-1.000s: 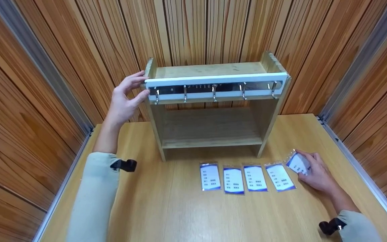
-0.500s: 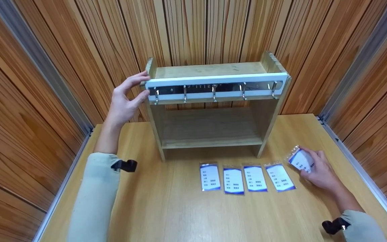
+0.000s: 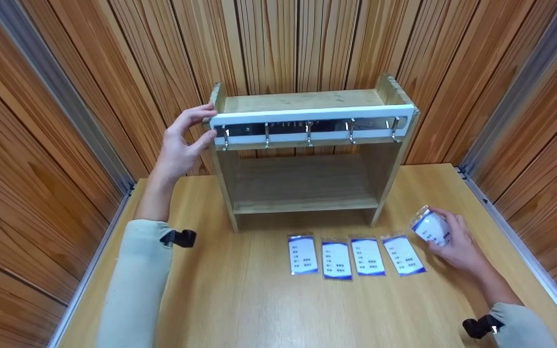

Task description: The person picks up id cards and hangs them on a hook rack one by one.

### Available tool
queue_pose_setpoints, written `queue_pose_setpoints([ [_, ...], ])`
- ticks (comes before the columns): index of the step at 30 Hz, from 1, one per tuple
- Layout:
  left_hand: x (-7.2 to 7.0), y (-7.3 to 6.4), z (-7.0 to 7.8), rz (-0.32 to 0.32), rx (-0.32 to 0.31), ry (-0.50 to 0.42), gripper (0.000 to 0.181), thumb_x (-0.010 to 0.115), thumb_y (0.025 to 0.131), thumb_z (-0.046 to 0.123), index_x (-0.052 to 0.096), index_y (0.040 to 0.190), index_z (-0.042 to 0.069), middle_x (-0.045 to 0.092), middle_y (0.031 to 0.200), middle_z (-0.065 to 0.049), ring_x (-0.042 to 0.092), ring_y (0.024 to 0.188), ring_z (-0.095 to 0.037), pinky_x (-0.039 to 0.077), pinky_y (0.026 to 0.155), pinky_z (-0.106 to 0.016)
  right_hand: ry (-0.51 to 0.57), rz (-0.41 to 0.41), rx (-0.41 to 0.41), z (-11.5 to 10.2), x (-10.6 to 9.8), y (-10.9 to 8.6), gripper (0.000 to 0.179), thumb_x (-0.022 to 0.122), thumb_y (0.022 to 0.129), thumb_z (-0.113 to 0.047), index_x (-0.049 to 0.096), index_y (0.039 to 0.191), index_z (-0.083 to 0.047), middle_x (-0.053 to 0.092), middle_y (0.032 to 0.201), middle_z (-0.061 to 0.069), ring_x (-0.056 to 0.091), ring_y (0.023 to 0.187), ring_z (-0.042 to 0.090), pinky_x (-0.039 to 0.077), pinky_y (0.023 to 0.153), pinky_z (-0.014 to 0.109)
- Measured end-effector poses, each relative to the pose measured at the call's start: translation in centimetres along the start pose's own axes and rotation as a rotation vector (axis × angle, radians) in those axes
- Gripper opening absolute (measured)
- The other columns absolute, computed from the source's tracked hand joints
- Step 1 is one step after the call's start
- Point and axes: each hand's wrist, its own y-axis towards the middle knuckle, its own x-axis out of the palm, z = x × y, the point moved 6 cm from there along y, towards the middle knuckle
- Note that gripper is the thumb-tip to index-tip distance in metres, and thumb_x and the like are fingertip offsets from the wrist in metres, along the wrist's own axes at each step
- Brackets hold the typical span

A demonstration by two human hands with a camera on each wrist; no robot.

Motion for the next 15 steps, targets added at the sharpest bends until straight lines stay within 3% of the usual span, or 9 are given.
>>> queue_pose_setpoints([
  [4,0.1,0.1,0.0,-0.011,0.004,0.01,0.037,0.069,0.111,0.008,0.066,0.148,0.005,0.057,0.17,-0.012,0.052,0.159,-0.029,0.035,0.138,-0.054,0.042,0.039,-0.022,-0.8,-0.1,0.1,0.089,0.08,0.099,-0.007,0.028,0.171,-0.008,0.039,0.151,0.034,0.047,0.13,0.051,0.038,0.097,0.045],
  [11,0.0,0.0,-0.1,-0.003,-0.002,-0.007,0.036,0.067,0.112,0.007,0.065,0.147,0.002,0.057,0.17,-0.012,0.052,0.159,-0.031,0.034,0.139,-0.056,0.095,0.052,-0.039,-2.4,-0.1,0.3,0.093,0.08,0.101,-0.006,0.02,0.172,-0.008,0.034,0.165,0.036,0.043,0.144,0.057,0.04,0.108,0.056],
  [13,0.0,0.0,-0.1,-0.004,-0.003,-0.005,0.036,0.067,0.112,0.008,0.065,0.148,0.003,0.057,0.17,-0.012,0.052,0.159,-0.03,0.035,0.138,-0.055,0.088,0.044,-0.043,-2.7,0.0,0.3,0.093,0.08,0.101,-0.005,0.019,0.172,-0.008,0.036,0.164,0.037,0.045,0.143,0.057,0.043,0.107,0.049],
  [15,0.0,0.0,0.0,-0.004,-0.003,-0.006,0.037,0.068,0.112,0.009,0.065,0.148,0.004,0.057,0.17,-0.011,0.052,0.158,-0.029,0.035,0.138,-0.055,0.072,0.047,-0.054,-3.2,0.1,0.3,0.092,0.08,0.102,-0.006,0.019,0.17,-0.008,0.041,0.16,0.037,0.05,0.14,0.057,0.045,0.104,0.035],
])
